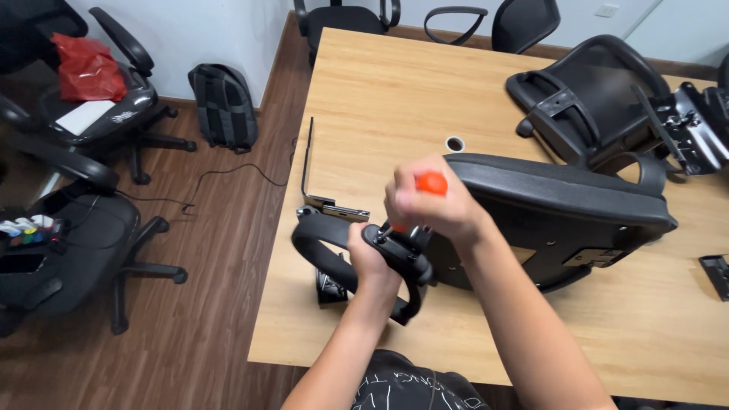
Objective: The person assembles an office chair on a wooden table, using a screwdriver to drive screws that attach an armrest and a metal mounting bracket to the underside of the seat. They hold the seat and parts steady with one hand while tightening screws, repositioning the seat and picking up screws from a tray as they work.
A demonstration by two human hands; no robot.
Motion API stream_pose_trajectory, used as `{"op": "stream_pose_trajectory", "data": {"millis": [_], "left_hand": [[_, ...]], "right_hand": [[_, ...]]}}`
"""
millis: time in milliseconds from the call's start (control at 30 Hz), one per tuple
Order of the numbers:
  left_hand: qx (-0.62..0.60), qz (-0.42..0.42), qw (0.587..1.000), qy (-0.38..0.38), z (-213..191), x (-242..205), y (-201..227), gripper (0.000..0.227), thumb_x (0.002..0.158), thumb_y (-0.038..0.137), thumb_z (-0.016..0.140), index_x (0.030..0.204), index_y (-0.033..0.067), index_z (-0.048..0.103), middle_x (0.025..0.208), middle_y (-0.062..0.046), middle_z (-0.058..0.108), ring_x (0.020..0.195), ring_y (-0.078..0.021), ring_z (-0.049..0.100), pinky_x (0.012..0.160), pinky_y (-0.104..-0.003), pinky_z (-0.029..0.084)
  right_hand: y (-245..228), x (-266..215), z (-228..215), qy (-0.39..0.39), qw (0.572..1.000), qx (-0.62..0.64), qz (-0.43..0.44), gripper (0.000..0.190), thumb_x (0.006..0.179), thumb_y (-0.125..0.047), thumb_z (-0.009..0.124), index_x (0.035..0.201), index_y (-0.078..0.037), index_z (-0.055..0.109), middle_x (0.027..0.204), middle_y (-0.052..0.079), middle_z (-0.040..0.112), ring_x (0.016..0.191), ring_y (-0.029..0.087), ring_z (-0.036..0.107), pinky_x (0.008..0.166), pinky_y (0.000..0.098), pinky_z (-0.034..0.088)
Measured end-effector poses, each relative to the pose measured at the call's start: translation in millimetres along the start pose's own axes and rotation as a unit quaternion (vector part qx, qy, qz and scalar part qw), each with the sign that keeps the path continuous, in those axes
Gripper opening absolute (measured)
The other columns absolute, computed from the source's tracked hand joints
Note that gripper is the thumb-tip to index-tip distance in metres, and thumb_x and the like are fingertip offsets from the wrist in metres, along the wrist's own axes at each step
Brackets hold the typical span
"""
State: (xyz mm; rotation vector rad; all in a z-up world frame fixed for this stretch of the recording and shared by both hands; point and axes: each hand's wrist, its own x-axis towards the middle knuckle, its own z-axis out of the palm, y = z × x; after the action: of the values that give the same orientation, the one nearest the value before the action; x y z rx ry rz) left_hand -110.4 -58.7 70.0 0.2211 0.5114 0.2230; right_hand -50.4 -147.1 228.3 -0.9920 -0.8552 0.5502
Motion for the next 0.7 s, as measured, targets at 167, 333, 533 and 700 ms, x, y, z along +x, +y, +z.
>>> {"op": "stream_pose_trajectory", "data": {"millis": [167, 333, 533, 700], "left_hand": [[0.006, -0.028, 0.999, 0.026, 31, -29, 18, 0.03, 0.091, 0.035, 0.045, 0.077, 0.0108, 0.056, 0.077, -0.007, 0.066, 0.073, -0.0216, 0.067, 0.071, -0.037, 0.055], [-0.016, 0.016, 0.997, 0.07, 20, -22, 21, 0.028, 0.092, 0.035, 0.047, 0.082, 0.0112, 0.058, 0.08, -0.005, 0.067, 0.077, -0.0211, 0.067, 0.075, -0.036, 0.055], [0.008, 0.02, 0.995, 0.092, 10, -27, 25, 0.03, 0.093, 0.039, 0.047, 0.081, 0.0128, 0.057, 0.08, -0.003, 0.065, 0.077, -0.0199, 0.066, 0.074, -0.036, 0.054], [0.008, -0.015, 0.998, 0.055, 9, -34, 28, 0.032, 0.093, 0.039, 0.044, 0.08, 0.0125, 0.056, 0.081, -0.005, 0.065, 0.078, -0.0215, 0.066, 0.072, -0.037, 0.055]], "right_hand": [[-19, 21, 29, 0.125, 0.992, -0.021, 0.017, 0.019, 0.095, -0.007, 0.068, 0.093, -0.01, 0.049, 0.085, 0.004, 0.057, 0.078, 0.014, 0.057, 0.076, 0.0296, 0.05], [13, 14, 30, 0.271, 0.951, -0.092, -0.113, 0.023, 0.104, -0.012, 0.069, 0.1, -0.012, 0.046, 0.094, 0.004, 0.056, 0.084, 0.013, 0.057, 0.083, 0.0297, 0.05], [36, 0, 11, 0.254, 0.951, -0.107, -0.143, 0.026, 0.1, -0.016, 0.079, 0.104, -0.003, 0.058, 0.099, 0.004, 0.058, 0.086, 0.017, 0.064, 0.08, 0.0325, 0.053], [7, 7, 28, 0.094, 0.995, 0.009, -0.041, 0.044, 0.098, -0.027, 0.072, 0.134, -0.004, 0.062, 0.112, 0.014, 0.07, 0.104, 0.023, 0.072, 0.099, 0.0369, 0.056]]}}
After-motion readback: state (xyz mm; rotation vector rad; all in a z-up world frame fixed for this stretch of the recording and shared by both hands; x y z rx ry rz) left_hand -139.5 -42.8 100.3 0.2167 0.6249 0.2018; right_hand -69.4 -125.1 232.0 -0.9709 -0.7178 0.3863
